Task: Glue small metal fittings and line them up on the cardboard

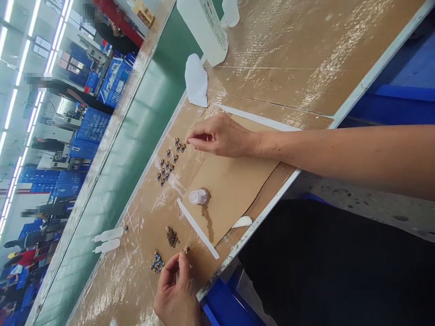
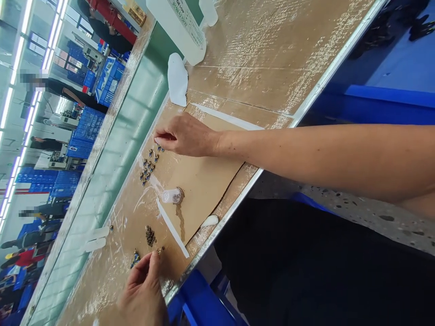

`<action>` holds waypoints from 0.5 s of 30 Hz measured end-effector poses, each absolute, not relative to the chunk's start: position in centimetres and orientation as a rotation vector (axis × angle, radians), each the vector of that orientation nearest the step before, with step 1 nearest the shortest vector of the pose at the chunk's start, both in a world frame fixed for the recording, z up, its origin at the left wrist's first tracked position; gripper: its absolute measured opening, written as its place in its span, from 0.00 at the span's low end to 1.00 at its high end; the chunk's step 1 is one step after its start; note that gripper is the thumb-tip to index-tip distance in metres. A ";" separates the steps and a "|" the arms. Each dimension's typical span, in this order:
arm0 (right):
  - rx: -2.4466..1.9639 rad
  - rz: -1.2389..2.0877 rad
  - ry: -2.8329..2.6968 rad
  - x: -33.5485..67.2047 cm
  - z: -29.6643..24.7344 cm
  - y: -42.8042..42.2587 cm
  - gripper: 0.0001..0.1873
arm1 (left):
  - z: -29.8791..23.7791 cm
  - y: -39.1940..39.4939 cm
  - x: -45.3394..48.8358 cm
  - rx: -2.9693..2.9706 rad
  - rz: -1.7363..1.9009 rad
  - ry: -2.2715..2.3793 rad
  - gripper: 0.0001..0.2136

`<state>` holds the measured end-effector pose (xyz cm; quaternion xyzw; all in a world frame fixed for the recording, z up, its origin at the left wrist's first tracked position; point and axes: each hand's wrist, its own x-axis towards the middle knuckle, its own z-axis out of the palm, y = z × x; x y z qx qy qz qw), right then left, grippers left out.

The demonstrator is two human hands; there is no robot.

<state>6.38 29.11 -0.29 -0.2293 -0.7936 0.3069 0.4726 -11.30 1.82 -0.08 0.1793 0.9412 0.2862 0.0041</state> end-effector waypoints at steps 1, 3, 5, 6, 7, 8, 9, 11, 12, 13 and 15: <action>-0.557 0.753 -1.940 6.4 -0.3 29.1 0.09 | -0.1 1.8 -11.4 0.561 0.888 2.954 0.15; -0.558 0.756 -1.935 6.3 -0.3 29.1 0.09 | -0.2 1.7 -11.6 0.555 0.866 2.958 0.16; -0.562 0.754 -1.933 6.3 -0.3 29.2 0.10 | -0.3 1.8 -11.6 0.550 0.854 2.966 0.16; -0.562 0.751 -1.935 6.3 -0.3 29.2 0.10 | -0.3 1.8 -11.6 0.547 0.847 2.967 0.16; -0.561 0.746 -1.938 6.3 -0.3 29.2 0.10 | -0.2 1.9 -11.5 0.546 0.842 2.965 0.16; -0.559 0.741 -1.940 6.4 -0.3 29.2 0.10 | -0.2 2.0 -11.5 0.547 0.839 2.964 0.16; -0.555 0.736 -1.945 6.4 -0.3 29.2 0.09 | -0.1 2.1 -11.4 0.545 0.842 2.963 0.16; -0.556 0.728 -1.950 6.4 -0.3 29.3 0.09 | 0.0 2.2 -11.2 0.536 0.840 2.961 0.16; -0.558 0.727 -1.954 6.4 -0.3 29.3 0.09 | 0.0 2.3 -11.2 0.532 0.834 2.964 0.16; -0.560 0.726 -1.957 6.5 -0.3 29.3 0.09 | 0.0 2.3 -11.2 0.527 0.828 2.961 0.16; -0.567 0.732 -1.966 6.5 -0.3 29.3 0.09 | 0.0 2.2 -11.2 0.514 0.822 2.949 0.17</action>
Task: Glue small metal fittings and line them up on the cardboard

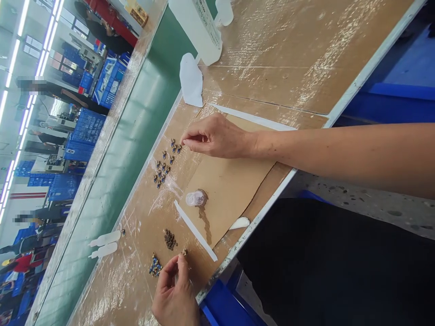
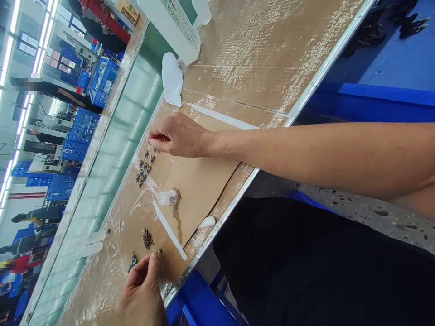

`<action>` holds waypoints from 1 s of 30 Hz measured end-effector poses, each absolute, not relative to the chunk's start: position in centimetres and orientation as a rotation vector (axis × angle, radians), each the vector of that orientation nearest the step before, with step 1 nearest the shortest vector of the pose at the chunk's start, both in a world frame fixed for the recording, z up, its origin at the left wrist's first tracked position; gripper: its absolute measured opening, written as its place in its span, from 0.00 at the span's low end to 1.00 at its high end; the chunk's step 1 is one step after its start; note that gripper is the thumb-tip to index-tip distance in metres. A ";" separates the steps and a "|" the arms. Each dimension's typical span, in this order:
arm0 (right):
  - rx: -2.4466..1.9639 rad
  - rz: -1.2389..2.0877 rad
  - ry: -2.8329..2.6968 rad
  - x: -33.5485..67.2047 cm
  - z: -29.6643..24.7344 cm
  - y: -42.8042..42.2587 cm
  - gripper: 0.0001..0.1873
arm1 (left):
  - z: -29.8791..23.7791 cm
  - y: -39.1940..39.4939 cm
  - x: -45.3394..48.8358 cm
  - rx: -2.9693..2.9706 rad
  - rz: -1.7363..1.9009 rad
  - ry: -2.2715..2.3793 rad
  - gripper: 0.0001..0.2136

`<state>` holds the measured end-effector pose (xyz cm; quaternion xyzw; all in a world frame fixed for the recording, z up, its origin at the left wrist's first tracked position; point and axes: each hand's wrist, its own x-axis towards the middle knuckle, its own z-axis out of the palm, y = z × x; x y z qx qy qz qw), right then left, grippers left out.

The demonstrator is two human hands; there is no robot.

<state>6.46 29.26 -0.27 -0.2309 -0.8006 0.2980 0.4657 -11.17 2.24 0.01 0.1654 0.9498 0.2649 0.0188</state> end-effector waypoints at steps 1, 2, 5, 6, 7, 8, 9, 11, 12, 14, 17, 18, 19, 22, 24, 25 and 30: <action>-0.572 0.737 -1.967 6.5 -0.3 29.3 0.09 | 0.0 2.2 -11.2 0.509 0.824 2.944 0.17; -0.576 0.743 -1.966 6.4 -0.3 29.3 0.09 | -0.1 2.1 -11.3 0.504 0.827 2.944 0.17; -0.576 0.743 -1.957 6.4 -0.3 29.2 0.10 | -0.4 2.0 -11.7 0.512 0.809 2.949 0.17; -0.571 0.735 -1.954 6.4 -0.3 29.2 0.09 | -0.5 2.0 -11.8 0.520 0.802 2.949 0.17; -0.566 0.727 -1.953 6.4 -0.3 29.2 0.09 | -0.5 2.0 -11.9 0.526 0.794 2.949 0.17; -0.562 0.719 -1.951 6.4 -0.3 29.2 0.09 | -0.6 2.0 -12.0 0.533 0.782 2.954 0.17; -0.559 0.712 -1.947 6.4 -0.3 29.2 0.09 | -0.5 2.0 -12.0 0.541 0.762 2.963 0.18; -0.551 0.703 -1.947 6.4 -0.3 29.3 0.09 | -0.3 2.2 -12.0 0.560 0.689 2.993 0.17; -0.549 0.700 -1.951 6.4 -0.3 29.3 0.09 | -0.2 2.3 -11.9 0.573 0.640 3.009 0.16; -0.550 0.694 -1.967 6.3 -0.3 29.4 0.08 | 0.1 2.6 -11.9 0.612 0.552 3.032 0.15; -0.561 0.678 -1.979 6.3 -0.4 29.4 0.09 | 0.5 2.8 -12.1 0.662 0.459 3.057 0.14; -0.561 0.672 -1.978 6.3 -0.4 29.4 0.09 | 0.5 2.8 -12.3 0.666 0.435 3.062 0.14; -0.559 0.666 -1.972 6.3 -0.4 29.4 0.10 | 0.5 2.8 -12.4 0.664 0.425 3.067 0.14; -0.548 0.669 -1.927 6.3 -0.5 29.3 0.10 | 0.2 2.3 -12.2 0.641 0.585 3.085 0.16; -0.533 0.681 -1.886 6.3 -0.5 29.5 0.10 | 0.0 1.9 -11.5 0.667 0.916 3.042 0.17; -0.525 0.684 -1.860 6.4 -0.5 29.6 0.10 | -0.1 1.7 -11.1 0.688 1.114 2.988 0.16; -0.439 0.572 -1.645 7.0 0.5 28.6 0.08 | -1.1 -0.1 -9.5 0.847 1.658 2.717 0.13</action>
